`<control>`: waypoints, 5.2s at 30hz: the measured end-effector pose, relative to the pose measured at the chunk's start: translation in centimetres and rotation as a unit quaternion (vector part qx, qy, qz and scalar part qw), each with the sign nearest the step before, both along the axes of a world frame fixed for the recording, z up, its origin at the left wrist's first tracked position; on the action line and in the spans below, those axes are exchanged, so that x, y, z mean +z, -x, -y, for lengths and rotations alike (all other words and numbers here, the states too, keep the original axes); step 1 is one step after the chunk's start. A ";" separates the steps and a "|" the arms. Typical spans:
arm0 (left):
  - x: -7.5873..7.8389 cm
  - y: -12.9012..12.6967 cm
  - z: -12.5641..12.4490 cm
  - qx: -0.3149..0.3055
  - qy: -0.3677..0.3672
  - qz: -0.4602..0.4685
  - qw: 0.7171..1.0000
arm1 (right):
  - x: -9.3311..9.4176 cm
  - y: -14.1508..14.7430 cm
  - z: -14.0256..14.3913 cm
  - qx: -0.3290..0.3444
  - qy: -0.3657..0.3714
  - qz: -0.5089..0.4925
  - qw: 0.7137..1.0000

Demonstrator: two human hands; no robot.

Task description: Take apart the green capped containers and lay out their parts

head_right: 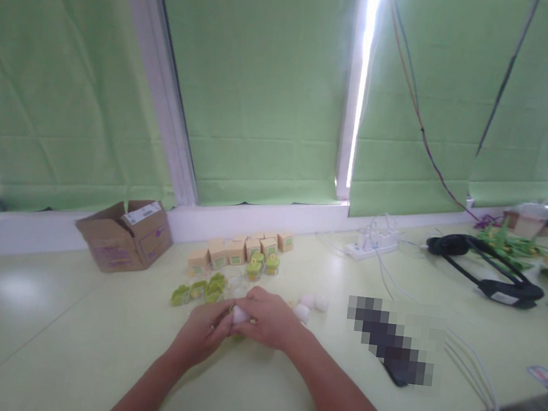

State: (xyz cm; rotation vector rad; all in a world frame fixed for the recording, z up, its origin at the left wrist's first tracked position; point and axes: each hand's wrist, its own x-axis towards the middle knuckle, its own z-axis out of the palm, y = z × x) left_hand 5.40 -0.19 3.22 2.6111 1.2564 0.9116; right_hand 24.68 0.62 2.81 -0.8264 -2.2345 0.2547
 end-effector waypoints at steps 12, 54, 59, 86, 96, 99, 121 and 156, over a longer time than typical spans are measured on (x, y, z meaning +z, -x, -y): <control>0.3 0.1 0.2 -0.007 0.014 0.022 1.000 | 0.0 -0.1 -0.1 -0.021 -0.020 0.011 1.000; 0.1 -0.4 1.2 -0.133 0.055 -0.091 0.985 | -0.3 -1.7 -2.0 -0.107 0.075 -0.221 0.966; 0.1 -0.3 1.1 -0.139 0.043 -0.102 0.984 | -1.6 -2.2 -3.0 -0.205 0.071 -0.078 0.973; 0.2 0.1 0.8 -0.113 0.046 0.007 0.992 | -0.8 -1.9 -2.2 -0.153 0.045 -0.071 0.985; -0.3 0.3 0.1 -0.034 0.003 0.027 0.999 | 0.1 -1.1 -0.7 -0.017 0.030 -0.126 0.991; -0.5 0.3 0.1 -0.013 0.002 0.028 1.000 | -0.3 -0.9 -0.6 -0.008 0.028 -0.104 0.994; -1.1 0.1 -0.5 -0.005 0.004 0.029 1.000 | -0.3 -0.2 -0.5 -0.070 -0.024 0.062 0.995; -1.6 0.1 -0.2 0.001 -0.034 -0.011 0.999 | -0.9 0.0 -1.0 -0.077 -0.102 0.146 0.981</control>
